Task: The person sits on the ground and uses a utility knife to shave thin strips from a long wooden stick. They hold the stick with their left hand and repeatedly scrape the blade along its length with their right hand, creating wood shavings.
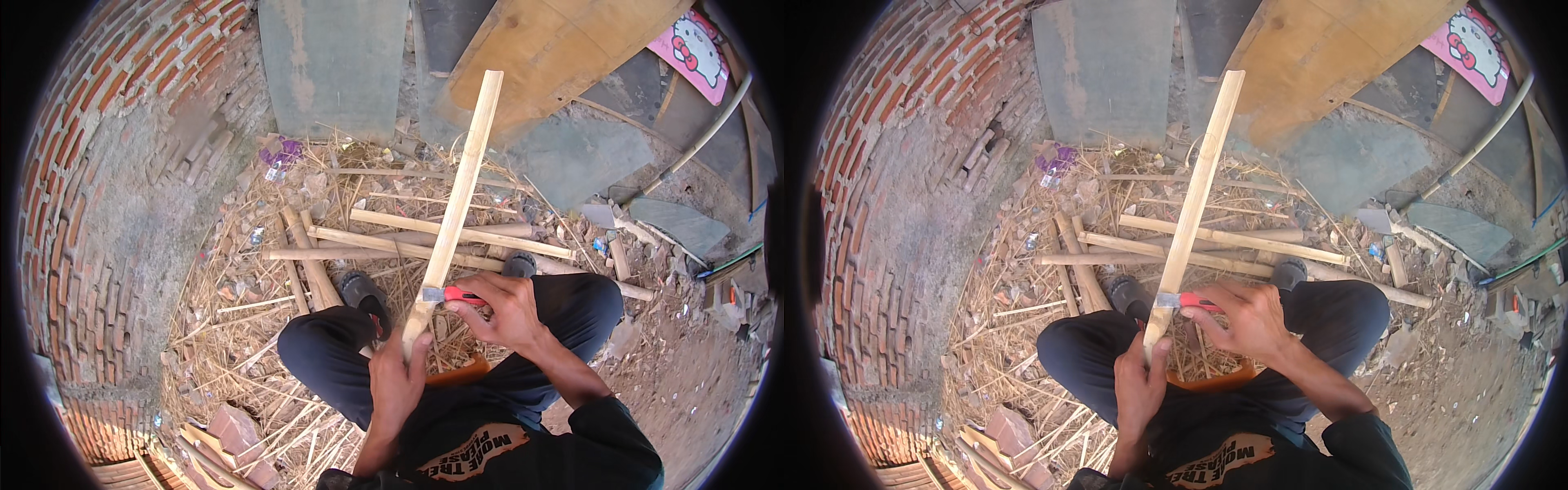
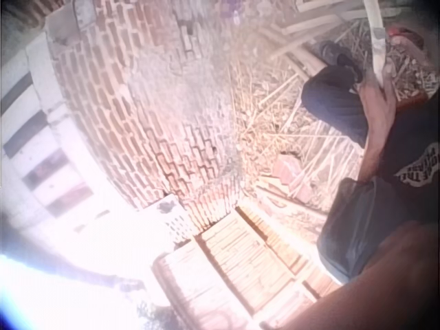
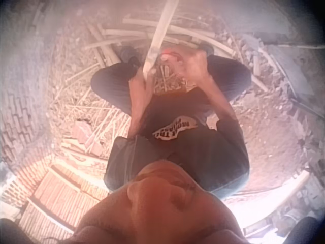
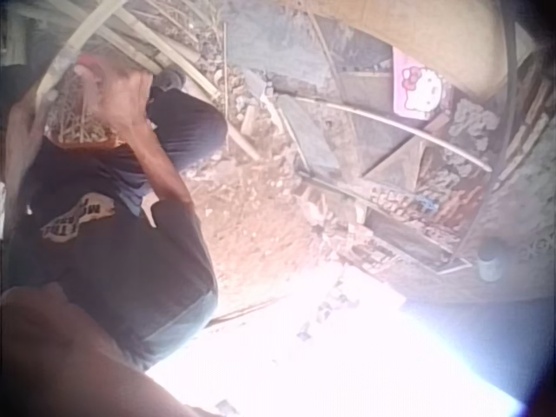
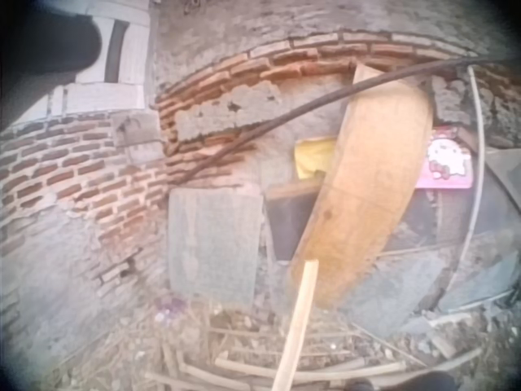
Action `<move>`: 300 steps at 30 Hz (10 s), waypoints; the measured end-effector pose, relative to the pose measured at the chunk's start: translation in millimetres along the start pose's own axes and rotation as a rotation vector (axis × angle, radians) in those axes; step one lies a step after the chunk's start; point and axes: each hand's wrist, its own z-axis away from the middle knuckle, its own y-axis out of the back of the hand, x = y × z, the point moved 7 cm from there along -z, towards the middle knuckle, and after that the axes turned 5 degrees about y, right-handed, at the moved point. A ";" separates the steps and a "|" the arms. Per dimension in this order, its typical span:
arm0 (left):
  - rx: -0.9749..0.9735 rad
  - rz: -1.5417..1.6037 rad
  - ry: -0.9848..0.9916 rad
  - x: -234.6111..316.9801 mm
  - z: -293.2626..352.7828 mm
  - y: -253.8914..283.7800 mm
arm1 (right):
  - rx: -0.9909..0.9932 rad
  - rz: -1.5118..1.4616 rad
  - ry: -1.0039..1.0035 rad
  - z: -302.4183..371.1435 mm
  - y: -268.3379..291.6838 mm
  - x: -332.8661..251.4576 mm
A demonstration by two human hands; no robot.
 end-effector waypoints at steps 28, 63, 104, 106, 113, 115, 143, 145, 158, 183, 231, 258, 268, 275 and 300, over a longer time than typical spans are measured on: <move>0.023 -0.005 0.066 -21.7 24.8 10.1 | -0.005 0.094 -0.019 -68.6 41.0 31.6; 0.062 0.049 0.325 -109.8 52.5 43.7 | -0.903 0.560 -0.498 -80.7 45.6 213.9; -0.098 0.207 -0.019 -1.4 -11.3 -8.9 | -0.147 -0.142 0.066 -4.0 -23.2 -9.0; -0.054 0.140 -0.054 4.2 -10.6 -6.0 | -0.125 -0.128 0.083 -5.1 -22.6 -12.9; -0.007 0.034 -0.037 8.9 -11.2 -3.9 | -0.073 -0.008 0.077 -9.8 -18.9 -20.5; 0.016 0.076 -0.046 12.6 -11.5 -4.6 | -0.111 -0.017 0.053 -12.7 -16.3 -18.9; -0.061 0.024 -0.035 10.5 -11.2 -11.7 | -0.063 -0.117 0.049 -0.9 -12.2 -11.4; -0.042 -0.012 -0.050 9.5 -11.0 -12.2 | -0.087 -0.096 0.051 -1.5 -12.9 -13.2; 0.001 -0.006 -0.091 8.5 -10.1 -13.5 | -0.042 -0.109 0.033 -6.1 -9.9 -12.4; -0.135 0.189 0.103 -19.9 10.7 -3.6 | 0.194 -0.008 -0.387 -7.5 47.7 65.5; -0.686 0.702 0.382 -31.4 4.2 -39.5 | 0.153 -0.328 -0.303 -2.5 33.2 44.5; -0.370 0.354 -0.074 -7.5 -16.1 -27.0 | -0.065 -0.053 0.106 11.8 9.9 -7.0; -0.256 0.335 -0.081 4.7 -15.9 -26.7 | -0.089 -0.025 0.073 10.8 8.8 -9.9; -0.225 0.264 0.001 -4.6 -14.4 -25.0 | -0.097 0.014 0.043 6.1 8.1 -10.1; -0.220 0.181 0.062 -9.9 6.5 -17.1 | 0.023 0.141 -0.004 -17.3 43.8 15.7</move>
